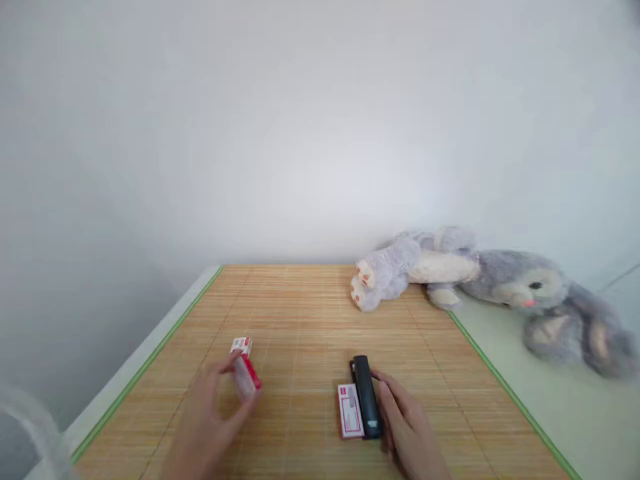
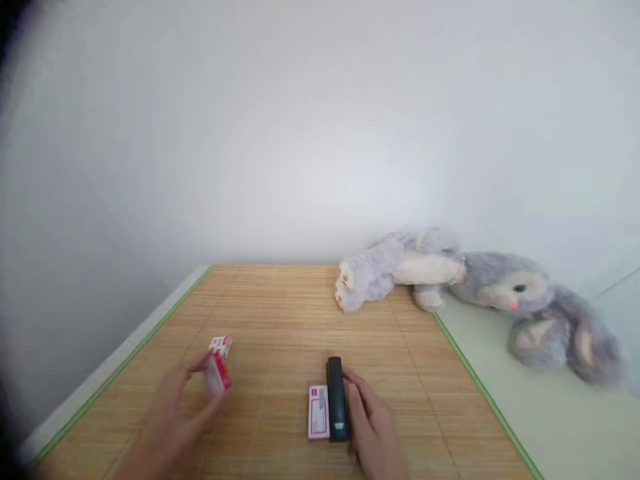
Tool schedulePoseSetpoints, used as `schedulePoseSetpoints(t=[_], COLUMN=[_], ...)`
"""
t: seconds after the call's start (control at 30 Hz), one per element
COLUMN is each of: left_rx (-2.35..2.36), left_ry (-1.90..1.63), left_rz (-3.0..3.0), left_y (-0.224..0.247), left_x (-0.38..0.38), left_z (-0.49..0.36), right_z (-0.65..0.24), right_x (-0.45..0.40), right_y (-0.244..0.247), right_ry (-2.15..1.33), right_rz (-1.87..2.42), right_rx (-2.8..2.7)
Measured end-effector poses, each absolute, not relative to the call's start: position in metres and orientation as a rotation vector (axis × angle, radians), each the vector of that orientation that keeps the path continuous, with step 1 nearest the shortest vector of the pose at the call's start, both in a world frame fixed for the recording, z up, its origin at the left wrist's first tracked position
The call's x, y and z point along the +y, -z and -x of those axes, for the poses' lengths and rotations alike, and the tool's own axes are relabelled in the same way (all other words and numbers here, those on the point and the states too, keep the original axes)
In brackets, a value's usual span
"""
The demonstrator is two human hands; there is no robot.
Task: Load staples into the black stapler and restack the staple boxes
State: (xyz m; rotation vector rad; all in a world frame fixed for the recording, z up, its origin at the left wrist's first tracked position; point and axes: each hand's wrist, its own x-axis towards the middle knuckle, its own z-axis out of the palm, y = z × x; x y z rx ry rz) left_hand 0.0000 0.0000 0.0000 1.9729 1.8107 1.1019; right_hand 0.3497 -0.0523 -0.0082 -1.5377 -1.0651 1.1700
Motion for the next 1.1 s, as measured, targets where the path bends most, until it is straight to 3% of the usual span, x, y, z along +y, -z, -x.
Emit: schedulePoseSetpoints(t=[0.23,0.6,0.73,0.87,0.93,1.1], left_rx=[1.198,1.077,1.234,1.944,2.280,2.027], left_ry=[-0.698,-0.605,-0.768,-1.157,-1.143,-0.917], left_rz=[-2.042,-2.052,-2.089,-1.847,-1.648,-1.542], left_y=[-0.029,-0.026,-0.027,-0.026,-0.019,0.007], left_x=[-0.018,-0.012,-0.002,0.035,0.053,0.070], left_z=[-0.141,-0.164,-0.132,-0.044,0.000,0.028], right_z=[-0.355,-0.356,-0.367,-0.381,-0.383,-0.373], right_x=[-0.048,-0.045,-0.050,-0.060,-0.064,-0.060], right_y=[0.019,0.026,0.031,0.032,0.030,0.017], right_ry=[-1.209,-1.281,-1.204,-0.990,-0.972,-1.004], right_rz=[1.504,1.424,1.425,1.573,1.696,1.976], right_rx=[-1.107,-1.200,-1.213,-1.346,-1.466,-1.716])
